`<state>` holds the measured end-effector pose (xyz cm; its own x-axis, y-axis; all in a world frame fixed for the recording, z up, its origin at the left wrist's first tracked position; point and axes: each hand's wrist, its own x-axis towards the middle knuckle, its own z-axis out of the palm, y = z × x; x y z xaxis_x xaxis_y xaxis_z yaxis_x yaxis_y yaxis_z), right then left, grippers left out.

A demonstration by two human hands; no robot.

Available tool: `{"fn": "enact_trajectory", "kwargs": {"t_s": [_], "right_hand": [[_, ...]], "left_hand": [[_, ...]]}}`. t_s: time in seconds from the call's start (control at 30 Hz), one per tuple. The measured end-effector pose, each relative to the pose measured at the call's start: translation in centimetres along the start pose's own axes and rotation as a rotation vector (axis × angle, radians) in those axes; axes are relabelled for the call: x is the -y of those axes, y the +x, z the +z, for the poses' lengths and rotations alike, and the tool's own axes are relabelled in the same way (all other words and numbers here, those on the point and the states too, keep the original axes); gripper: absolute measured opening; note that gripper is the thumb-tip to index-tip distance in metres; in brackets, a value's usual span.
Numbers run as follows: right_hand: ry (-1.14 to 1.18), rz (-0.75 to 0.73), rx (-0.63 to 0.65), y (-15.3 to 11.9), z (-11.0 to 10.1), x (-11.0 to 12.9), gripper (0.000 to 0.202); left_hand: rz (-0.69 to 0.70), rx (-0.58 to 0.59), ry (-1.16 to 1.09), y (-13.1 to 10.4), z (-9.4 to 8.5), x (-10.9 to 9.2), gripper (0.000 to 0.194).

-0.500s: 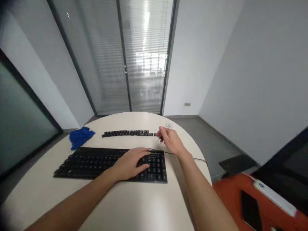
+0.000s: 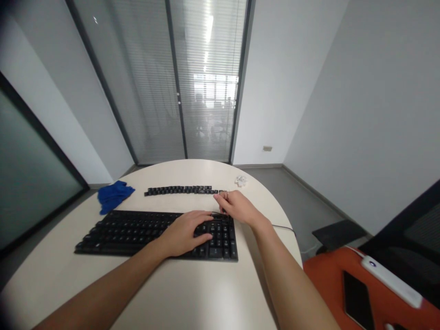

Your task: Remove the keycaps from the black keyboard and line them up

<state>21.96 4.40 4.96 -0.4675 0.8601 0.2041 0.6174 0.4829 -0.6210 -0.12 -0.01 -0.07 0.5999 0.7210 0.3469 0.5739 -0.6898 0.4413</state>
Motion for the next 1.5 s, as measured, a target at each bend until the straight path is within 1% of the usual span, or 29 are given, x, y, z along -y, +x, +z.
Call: {"fn": "enact_trajectory", "kwargs": {"t_s": [0.1,0.27,0.33,0.4,0.47,0.6,0.7,0.83,0.97,1.07,1.23,1.3,1.4,1.5], "right_hand": [[-0.016,-0.029,0.051,-0.1,0.2,0.2,0.056],[0.078,-0.014,0.182,-0.1,0.5,0.2,0.058],[0.063,-0.038,0.190,-0.2,0.3,0.4,0.058],[0.012,-0.085,0.181,-0.4,-0.1,0.7,0.056],[-0.037,-0.101,0.195,-0.5,-0.4,0.8,0.055],[-0.081,-0.030,0.245,-0.7,-0.9,0.3,0.048],[-0.074,0.021,0.244,-0.7,-1.3,-0.5,0.047],[0.003,0.062,0.279,-0.7,-1.8,-1.3,0.049],[0.103,0.100,0.286,-0.7,-1.6,-1.6,0.049],[0.166,0.128,0.271,-0.6,-1.2,-2.1,0.049],[0.304,0.257,0.200,-0.2,-1.0,-3.6,0.050],[0.340,0.264,0.148,0.1,-0.8,-3.8,0.052],[0.352,0.212,0.023,0.6,0.0,-3.3,0.055],[0.367,0.175,-0.056,1.0,1.3,-2.0,0.053]], "left_hand": [[0.004,-0.007,-0.009,0.0,0.0,0.0,0.040],[0.016,-0.006,-0.003,0.1,-0.1,-0.1,0.040],[0.023,-0.003,-0.007,0.1,-0.1,-0.2,0.040],[0.025,0.000,-0.010,0.2,-0.1,-0.2,0.041],[0.023,0.004,-0.009,0.2,0.0,-0.1,0.041],[0.010,0.008,0.002,0.2,0.1,0.0,0.041],[-0.004,0.012,0.008,0.2,0.0,0.0,0.041],[-0.006,0.013,0.010,0.2,-0.1,-0.1,0.041],[-0.016,0.019,0.009,0.2,-0.1,0.0,0.042],[-0.013,0.013,-0.005,0.2,0.0,0.1,0.042],[-0.015,0.005,-0.045,0.2,0.1,0.2,0.041],[-0.032,-0.008,-0.074,0.2,0.2,0.2,0.041],[-0.119,-0.071,-0.157,0.3,0.4,0.4,0.038],[-0.241,-0.170,-0.282,0.6,0.6,0.7,0.030]]}}
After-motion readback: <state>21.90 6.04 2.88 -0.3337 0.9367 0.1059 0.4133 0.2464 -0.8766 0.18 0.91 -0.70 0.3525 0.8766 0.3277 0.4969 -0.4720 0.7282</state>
